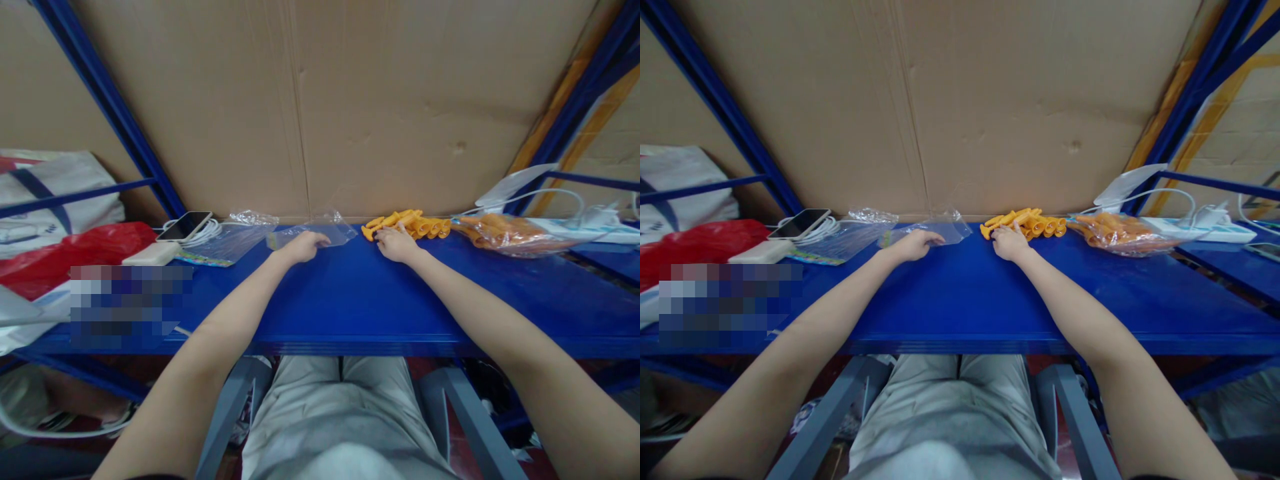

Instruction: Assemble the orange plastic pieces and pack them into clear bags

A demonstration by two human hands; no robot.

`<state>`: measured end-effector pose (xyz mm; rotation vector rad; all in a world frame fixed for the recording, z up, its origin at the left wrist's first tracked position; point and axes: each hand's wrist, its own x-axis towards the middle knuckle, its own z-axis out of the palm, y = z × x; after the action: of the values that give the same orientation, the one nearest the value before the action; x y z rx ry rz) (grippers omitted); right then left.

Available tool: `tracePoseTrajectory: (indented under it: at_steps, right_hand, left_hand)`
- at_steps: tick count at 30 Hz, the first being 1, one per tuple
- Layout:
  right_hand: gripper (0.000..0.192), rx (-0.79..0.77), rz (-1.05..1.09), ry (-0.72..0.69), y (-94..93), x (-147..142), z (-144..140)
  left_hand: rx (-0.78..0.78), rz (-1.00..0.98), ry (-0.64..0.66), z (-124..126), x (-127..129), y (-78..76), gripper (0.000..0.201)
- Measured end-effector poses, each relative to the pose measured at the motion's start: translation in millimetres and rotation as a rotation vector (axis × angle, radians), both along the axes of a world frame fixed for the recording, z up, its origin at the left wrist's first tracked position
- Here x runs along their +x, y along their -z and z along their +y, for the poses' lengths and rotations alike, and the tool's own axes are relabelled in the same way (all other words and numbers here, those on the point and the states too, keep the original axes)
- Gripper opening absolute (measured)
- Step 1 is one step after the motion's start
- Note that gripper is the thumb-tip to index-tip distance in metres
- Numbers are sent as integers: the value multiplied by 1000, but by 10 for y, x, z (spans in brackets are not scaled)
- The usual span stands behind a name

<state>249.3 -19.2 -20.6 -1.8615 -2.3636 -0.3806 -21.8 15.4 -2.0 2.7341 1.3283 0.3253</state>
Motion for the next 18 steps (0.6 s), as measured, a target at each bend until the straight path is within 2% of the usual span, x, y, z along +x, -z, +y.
tracePoseTrajectory:
  at_steps: [3, 8, 11, 14, 18]
  right_hand:
    - [45, -3, -1, 34, -15, 32, 12]
    - [40, 18, 1, 41, -32, 100, 32]
    - [39, 12, 11, 32, -32, 107, 29]
    - [40, 30, 25, 32, -9, 92, 27]
    - [44, 69, 63, 25, 43, 82, 42]
  left_hand:
    - [-1, 61, -2, 7, 4, 12, 48]
    - [43, 105, -140, 7, -6, 30, 30]
    - [35, 112, -225, -25, 39, 74, 37]
    - [-50, 143, -319, -56, 88, 134, 52]
    - [-163, 228, -352, -63, 96, 165, 63]
